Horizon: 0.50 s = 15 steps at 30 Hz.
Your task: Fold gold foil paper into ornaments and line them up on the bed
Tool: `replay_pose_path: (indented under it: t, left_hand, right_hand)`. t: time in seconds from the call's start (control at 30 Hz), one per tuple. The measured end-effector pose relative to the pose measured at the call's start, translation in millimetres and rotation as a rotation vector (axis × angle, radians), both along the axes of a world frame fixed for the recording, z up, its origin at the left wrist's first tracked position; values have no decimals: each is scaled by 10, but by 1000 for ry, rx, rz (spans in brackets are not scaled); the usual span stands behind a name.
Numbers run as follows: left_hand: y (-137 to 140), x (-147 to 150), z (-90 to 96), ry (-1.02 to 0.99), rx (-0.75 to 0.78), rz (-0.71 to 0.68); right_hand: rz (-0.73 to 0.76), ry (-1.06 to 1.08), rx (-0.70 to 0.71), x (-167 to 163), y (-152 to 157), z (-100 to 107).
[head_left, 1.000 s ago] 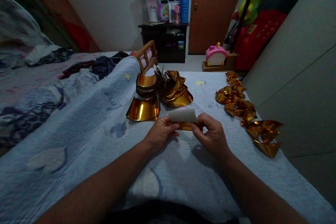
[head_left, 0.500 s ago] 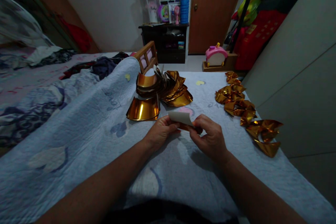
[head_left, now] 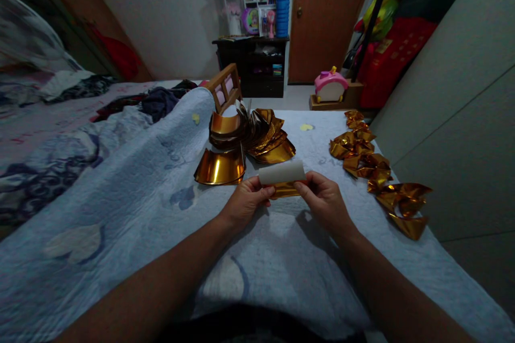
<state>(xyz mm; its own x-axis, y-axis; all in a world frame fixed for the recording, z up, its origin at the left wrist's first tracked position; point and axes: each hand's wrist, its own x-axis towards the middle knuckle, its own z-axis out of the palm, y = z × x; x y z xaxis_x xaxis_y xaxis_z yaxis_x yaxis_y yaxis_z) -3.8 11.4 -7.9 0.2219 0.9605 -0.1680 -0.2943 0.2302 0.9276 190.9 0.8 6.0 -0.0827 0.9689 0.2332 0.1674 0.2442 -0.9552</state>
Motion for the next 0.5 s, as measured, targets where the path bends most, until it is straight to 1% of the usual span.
replay_pose_path:
  t: [0.1,0.2,0.27,0.37,0.5]
  left_hand:
    - [-11,4,3,62,49,39]
    - [-20,12,19,92,50,60]
    - [-23,19,32,78,55,62]
    - [-19,30,30,62,97,56]
    - [-15,35,-20,168,140,56]
  right_hand:
    - [9,48,-114,24,46,-13]
    - [15,45,-169,49,67,3]
    - [11,7,-183,63,76,1]
    - [-16,-112,-173,74,91,-43]
    - [-66,-243,-134,71,113,-128]
